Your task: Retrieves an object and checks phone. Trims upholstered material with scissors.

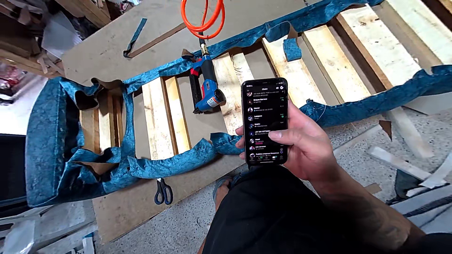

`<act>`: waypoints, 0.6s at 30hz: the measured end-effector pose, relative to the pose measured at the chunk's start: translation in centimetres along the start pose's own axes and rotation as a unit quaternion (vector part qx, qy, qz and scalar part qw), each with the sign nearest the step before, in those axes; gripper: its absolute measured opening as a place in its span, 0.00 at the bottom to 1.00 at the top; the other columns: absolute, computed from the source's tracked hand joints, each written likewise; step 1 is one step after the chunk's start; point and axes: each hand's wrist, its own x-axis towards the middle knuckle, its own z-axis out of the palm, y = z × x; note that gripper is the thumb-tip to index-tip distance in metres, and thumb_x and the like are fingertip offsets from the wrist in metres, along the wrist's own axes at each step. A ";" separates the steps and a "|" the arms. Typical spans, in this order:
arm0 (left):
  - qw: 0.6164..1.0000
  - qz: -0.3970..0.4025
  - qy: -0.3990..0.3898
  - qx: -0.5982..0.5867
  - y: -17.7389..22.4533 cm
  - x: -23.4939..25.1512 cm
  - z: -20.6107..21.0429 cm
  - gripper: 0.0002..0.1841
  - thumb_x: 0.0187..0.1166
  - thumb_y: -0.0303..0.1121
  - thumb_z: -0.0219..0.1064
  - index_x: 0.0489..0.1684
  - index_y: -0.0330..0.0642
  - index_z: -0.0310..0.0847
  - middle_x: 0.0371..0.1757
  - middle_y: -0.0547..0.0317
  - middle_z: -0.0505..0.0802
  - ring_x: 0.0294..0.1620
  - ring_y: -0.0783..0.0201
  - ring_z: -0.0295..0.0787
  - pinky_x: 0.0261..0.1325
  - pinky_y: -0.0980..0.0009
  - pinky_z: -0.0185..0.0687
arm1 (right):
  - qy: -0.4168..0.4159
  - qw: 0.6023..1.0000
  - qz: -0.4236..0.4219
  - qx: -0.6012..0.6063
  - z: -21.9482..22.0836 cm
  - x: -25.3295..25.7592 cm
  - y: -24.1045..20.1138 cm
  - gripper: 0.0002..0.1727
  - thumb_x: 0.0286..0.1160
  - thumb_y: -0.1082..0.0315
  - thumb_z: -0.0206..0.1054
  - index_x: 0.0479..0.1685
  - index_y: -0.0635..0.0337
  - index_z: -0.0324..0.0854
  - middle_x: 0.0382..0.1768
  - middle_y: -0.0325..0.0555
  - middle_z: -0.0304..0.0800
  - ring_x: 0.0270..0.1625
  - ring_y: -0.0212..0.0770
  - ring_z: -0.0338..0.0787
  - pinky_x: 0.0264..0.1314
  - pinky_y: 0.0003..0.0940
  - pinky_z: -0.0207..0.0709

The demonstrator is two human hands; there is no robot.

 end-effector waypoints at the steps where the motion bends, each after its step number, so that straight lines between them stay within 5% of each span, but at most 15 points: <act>1: 1.000 0.005 -0.004 -0.002 -0.2 0.0 0.0 0.19 0.87 0.45 0.60 0.73 0.59 0.84 0.67 0.54 0.92 0.70 0.52 0.88 0.73 0.46 0.80 | 0.000 1.000 -0.001 -0.003 0.0 0.0 0.0 0.33 0.77 0.76 0.46 0.86 0.53 0.51 0.64 0.73 0.81 0.57 0.72 0.91 0.52 0.68 0.89; 8: 0.977 0.063 -0.084 -0.188 0.5 -2.2 -2.7 0.21 0.91 0.39 0.59 0.77 0.43 0.80 0.71 0.49 0.90 0.74 0.59 0.85 0.81 0.58 0.74 | -0.015 1.000 -0.006 -0.016 -0.3 0.0 -0.5 0.34 0.77 0.77 0.49 0.87 0.53 0.50 0.65 0.73 0.81 0.58 0.71 0.91 0.52 0.66 0.90; 12: 0.997 0.059 -0.036 -0.048 -1.5 1.2 0.3 0.20 0.89 0.47 0.58 0.74 0.57 0.83 0.68 0.57 0.92 0.71 0.58 0.88 0.77 0.52 0.78 | -0.005 1.000 -0.003 -0.011 -0.1 0.1 -0.4 0.32 0.81 0.74 0.46 0.87 0.53 0.51 0.64 0.73 0.81 0.57 0.71 0.91 0.51 0.67 0.90; 18: 0.999 -0.017 -0.040 0.026 0.4 1.1 0.5 0.18 0.89 0.46 0.58 0.73 0.62 0.83 0.67 0.52 0.92 0.71 0.50 0.88 0.73 0.44 0.80 | -0.004 1.000 -0.002 -0.016 0.0 -0.1 -0.5 0.28 0.87 0.73 0.42 0.87 0.53 0.52 0.63 0.73 0.82 0.56 0.71 0.92 0.52 0.67 0.90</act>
